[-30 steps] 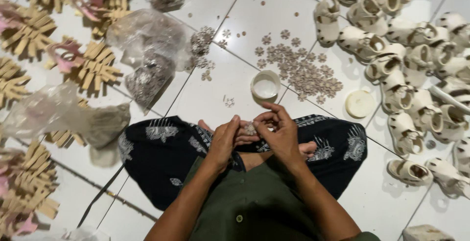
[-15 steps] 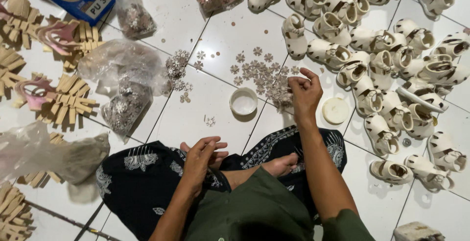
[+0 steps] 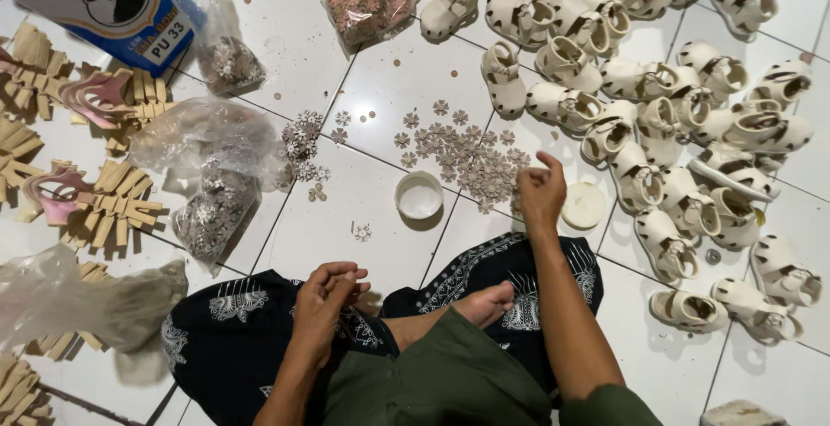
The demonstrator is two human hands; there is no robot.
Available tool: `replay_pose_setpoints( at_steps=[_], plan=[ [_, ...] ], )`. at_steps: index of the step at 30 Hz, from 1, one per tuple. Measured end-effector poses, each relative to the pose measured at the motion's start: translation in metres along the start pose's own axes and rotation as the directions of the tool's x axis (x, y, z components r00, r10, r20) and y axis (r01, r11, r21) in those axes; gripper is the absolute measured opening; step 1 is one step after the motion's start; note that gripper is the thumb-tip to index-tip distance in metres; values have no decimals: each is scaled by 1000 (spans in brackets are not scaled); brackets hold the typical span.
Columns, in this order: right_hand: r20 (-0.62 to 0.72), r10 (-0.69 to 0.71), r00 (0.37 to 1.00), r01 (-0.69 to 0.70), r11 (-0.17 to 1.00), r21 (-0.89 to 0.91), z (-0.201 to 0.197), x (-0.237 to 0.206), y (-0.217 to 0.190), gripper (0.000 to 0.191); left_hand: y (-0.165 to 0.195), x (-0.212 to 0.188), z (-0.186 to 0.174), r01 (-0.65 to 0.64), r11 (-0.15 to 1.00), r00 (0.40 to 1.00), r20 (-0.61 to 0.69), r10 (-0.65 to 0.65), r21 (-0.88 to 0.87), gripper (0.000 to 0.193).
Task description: The person sits on the floor and repeatedly picks up small flower-shaped pieces and cylindrical pins, then inserts the pins into the center of the pieces. The person handles the parts one at a time and places the assembled units back on the floor.
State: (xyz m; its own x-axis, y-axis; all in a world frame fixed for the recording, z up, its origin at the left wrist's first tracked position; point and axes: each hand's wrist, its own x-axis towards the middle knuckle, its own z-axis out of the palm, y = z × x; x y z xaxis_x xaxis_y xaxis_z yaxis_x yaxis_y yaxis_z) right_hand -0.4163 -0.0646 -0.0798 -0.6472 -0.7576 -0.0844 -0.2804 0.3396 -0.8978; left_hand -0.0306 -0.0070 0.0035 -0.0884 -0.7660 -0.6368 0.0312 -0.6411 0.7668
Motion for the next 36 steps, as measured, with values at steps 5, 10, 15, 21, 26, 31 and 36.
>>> replay_pose_setpoints(
  at_steps=[5,10,15,21,26,31,36],
  plan=[
    [-86,22,996,5,955,295,-30,-40,13,46,-17,-4,5,-119,992,990,66,122,-52,22],
    [-114,-41,993,71,959,275,-31,-56,16,44,-57,-15,4,-204,976,974,81,211,-79,38],
    [-136,-85,987,122,947,296,-43,-70,20,42,-80,-44,14,-307,942,936,138,325,-135,36],
    [-145,-112,983,162,903,398,-54,-88,3,44,-64,-95,35,-344,923,906,197,375,-175,15],
    [4,-143,990,110,778,619,-97,-127,-67,43,-53,-116,19,-442,882,879,118,462,-163,17],
    [38,-369,929,197,577,793,-160,-191,-152,40,-36,-109,3,-527,838,837,83,541,-140,37],
    [18,-453,891,318,653,687,-149,-220,-190,42,-18,-80,-9,-552,827,832,-14,554,-104,23]
  ],
)
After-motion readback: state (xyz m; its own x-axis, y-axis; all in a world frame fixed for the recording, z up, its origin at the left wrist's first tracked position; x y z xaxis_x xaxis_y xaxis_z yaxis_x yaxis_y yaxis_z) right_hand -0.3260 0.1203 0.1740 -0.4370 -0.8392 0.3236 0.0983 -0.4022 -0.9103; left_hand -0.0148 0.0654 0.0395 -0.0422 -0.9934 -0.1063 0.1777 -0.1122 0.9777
